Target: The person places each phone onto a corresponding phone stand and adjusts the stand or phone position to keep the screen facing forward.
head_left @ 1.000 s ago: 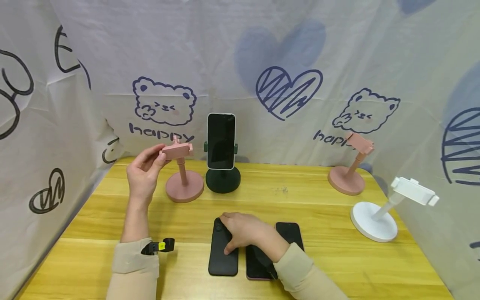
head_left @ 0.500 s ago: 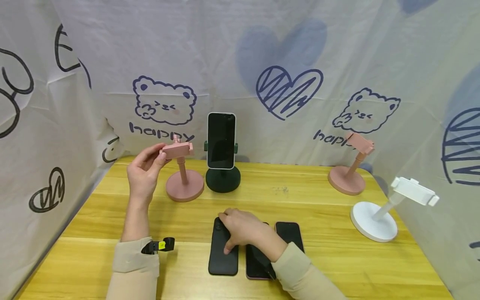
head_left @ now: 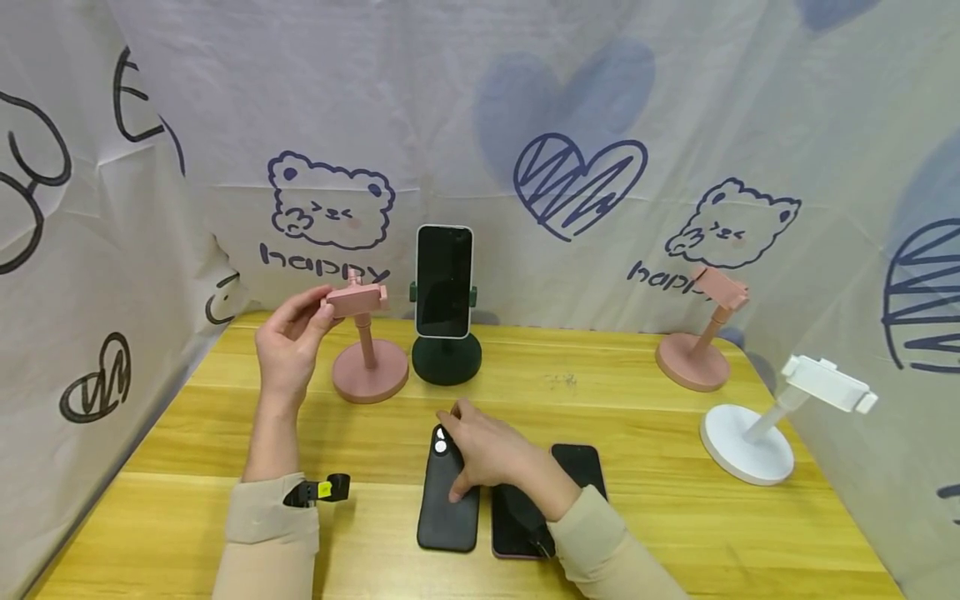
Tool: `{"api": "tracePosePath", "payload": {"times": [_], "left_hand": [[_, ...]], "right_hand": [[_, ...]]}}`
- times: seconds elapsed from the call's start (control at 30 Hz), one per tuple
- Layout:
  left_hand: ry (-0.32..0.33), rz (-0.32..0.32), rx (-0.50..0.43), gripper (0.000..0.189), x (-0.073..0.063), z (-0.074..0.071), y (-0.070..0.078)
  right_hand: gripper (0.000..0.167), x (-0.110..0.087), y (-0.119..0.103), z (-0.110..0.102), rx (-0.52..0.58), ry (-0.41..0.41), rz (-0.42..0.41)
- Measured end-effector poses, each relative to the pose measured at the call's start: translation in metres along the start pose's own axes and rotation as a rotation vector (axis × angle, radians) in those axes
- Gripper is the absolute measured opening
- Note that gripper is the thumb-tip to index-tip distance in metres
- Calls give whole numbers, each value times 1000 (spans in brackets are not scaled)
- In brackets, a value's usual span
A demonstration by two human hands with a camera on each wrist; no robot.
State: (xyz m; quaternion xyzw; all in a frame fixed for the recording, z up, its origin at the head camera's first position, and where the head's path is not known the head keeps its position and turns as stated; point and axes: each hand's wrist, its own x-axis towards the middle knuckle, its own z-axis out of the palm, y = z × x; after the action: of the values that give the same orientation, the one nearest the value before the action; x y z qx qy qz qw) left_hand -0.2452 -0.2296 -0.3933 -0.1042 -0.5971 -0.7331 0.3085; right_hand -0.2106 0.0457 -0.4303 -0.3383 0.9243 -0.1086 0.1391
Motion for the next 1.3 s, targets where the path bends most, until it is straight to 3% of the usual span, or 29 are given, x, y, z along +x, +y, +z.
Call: {"api": "tracePosePath", "payload": {"times": [0.17, 0.4, 0.67, 0.9, 1.1, 1.3], "left_hand": [[-3, -9, 17, 33, 0, 0, 1], [-5, -9, 20, 33, -1, -1, 0], [-3, 1, 2, 33, -1, -2, -1], [-5, 4, 5, 33, -1, -2, -1], [0, 3, 19, 32, -1, 0, 1], [15, 25, 105, 29, 0, 3, 3]], "right_hand": [[100, -4, 4, -7, 113, 33, 7], [62, -14, 12, -13, 273, 97, -65], [55, -21, 18, -20, 362, 109, -150], [46, -24, 25, -21, 535, 86, -213], [46, -25, 32, -25, 626, 221, -239], [47, -28, 34, -32, 737, 402, -180]]}}
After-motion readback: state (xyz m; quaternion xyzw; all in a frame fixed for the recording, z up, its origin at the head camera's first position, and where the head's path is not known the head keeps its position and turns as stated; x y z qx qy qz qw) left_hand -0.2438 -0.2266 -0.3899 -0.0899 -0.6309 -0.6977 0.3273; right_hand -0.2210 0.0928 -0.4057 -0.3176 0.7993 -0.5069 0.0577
